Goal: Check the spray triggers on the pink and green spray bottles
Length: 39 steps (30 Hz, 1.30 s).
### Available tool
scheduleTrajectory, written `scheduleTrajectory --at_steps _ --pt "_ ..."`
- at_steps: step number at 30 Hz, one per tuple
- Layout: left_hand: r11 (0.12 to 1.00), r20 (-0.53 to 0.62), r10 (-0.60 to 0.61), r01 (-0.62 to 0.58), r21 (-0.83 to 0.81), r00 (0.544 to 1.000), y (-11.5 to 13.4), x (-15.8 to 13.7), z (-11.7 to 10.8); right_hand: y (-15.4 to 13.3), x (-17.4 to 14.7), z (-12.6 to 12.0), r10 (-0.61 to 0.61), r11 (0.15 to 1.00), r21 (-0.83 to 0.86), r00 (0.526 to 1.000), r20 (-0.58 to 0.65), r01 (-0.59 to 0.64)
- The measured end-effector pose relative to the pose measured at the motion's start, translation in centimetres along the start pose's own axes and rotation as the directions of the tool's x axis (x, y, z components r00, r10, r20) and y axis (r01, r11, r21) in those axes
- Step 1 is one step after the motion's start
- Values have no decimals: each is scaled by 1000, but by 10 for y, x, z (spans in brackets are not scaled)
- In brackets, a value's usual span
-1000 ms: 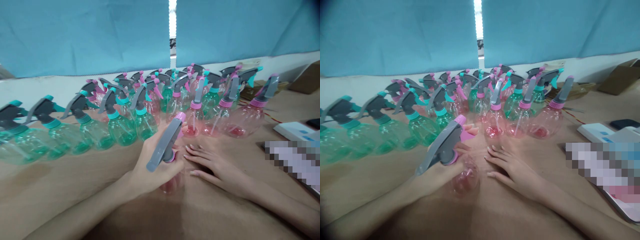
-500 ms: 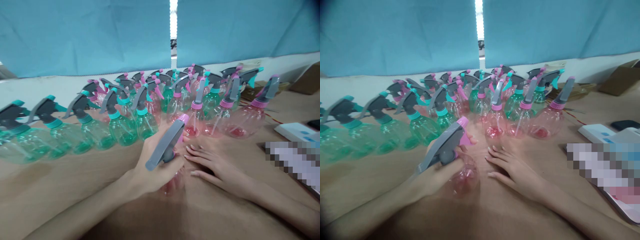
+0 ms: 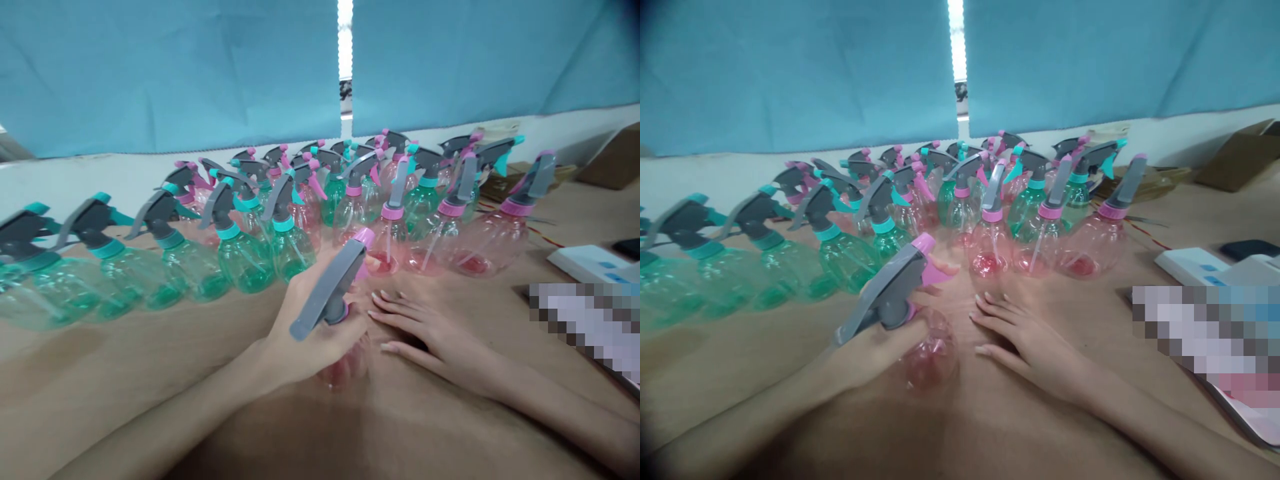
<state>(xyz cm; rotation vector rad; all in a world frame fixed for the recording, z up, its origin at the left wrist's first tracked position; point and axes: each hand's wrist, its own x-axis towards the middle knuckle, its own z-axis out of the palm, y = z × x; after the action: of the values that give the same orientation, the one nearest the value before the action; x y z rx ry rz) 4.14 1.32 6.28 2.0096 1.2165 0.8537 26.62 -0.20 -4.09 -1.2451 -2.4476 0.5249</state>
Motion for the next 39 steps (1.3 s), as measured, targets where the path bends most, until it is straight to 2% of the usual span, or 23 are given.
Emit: scheduleTrajectory --at_steps 4,20,26,39 --pt "995 -44 97 -98 -23 994 -7 -1 5 -1 0 0 2 1000 5 1000 -13 -2" --pt "979 41 130 -121 -162 991 -12 2 8 1 0 1 -11 1000 -28 1000 -12 11" --pt "984 43 54 -46 -172 998 -7 2 6 0 0 0 -13 1000 19 1000 -27 13" --pt "984 28 51 -46 -172 998 -6 0 6 0 0 0 -9 1000 15 1000 -25 9"
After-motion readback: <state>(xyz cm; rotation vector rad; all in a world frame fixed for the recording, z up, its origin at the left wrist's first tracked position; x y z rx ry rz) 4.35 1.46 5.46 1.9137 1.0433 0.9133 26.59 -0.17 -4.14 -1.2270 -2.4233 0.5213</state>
